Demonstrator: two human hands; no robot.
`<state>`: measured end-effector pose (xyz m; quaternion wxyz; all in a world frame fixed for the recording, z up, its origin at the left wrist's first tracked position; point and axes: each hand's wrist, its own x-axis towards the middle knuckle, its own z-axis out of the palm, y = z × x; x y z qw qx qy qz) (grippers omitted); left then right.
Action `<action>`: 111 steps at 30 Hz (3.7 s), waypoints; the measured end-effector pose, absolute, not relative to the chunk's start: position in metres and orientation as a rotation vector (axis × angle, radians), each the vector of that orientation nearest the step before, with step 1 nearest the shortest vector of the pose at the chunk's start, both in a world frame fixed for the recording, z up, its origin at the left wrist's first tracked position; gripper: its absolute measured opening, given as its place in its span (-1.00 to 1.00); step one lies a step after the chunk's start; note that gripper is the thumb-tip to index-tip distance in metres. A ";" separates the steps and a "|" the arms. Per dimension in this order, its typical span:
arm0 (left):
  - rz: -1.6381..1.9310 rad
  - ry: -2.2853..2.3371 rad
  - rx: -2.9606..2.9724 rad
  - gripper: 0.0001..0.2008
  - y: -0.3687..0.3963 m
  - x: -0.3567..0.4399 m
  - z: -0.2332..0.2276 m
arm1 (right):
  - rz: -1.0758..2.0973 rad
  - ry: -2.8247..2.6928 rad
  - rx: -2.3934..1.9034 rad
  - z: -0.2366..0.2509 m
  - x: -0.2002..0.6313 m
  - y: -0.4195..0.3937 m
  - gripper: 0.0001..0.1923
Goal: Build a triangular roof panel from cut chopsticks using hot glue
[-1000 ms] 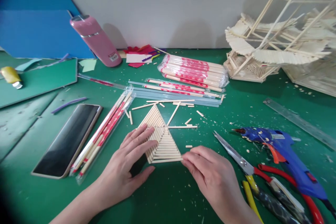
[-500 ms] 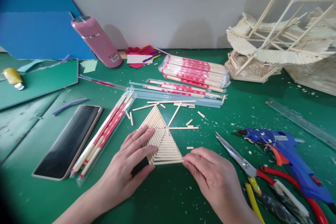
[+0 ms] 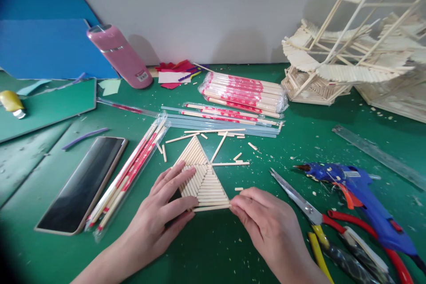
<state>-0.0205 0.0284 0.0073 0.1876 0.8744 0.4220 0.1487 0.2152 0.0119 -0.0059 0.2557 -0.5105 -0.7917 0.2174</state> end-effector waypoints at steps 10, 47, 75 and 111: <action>0.458 1.185 2.461 -0.78 0.029 -0.021 0.004 | 0.606 -2.137 -1.374 -0.006 0.215 0.012 -0.87; 0.530 1.276 2.380 -0.83 0.011 -0.009 0.015 | 0.532 -2.231 -1.345 -0.011 0.213 -0.007 -0.81; 0.506 1.227 2.396 -0.80 -0.010 -0.006 0.010 | 0.444 -2.247 -1.368 -0.009 0.218 -0.032 -0.87; 0.698 1.121 2.423 -0.86 -0.007 -0.004 0.003 | 0.536 -2.200 -1.419 -0.001 0.218 -0.032 -0.88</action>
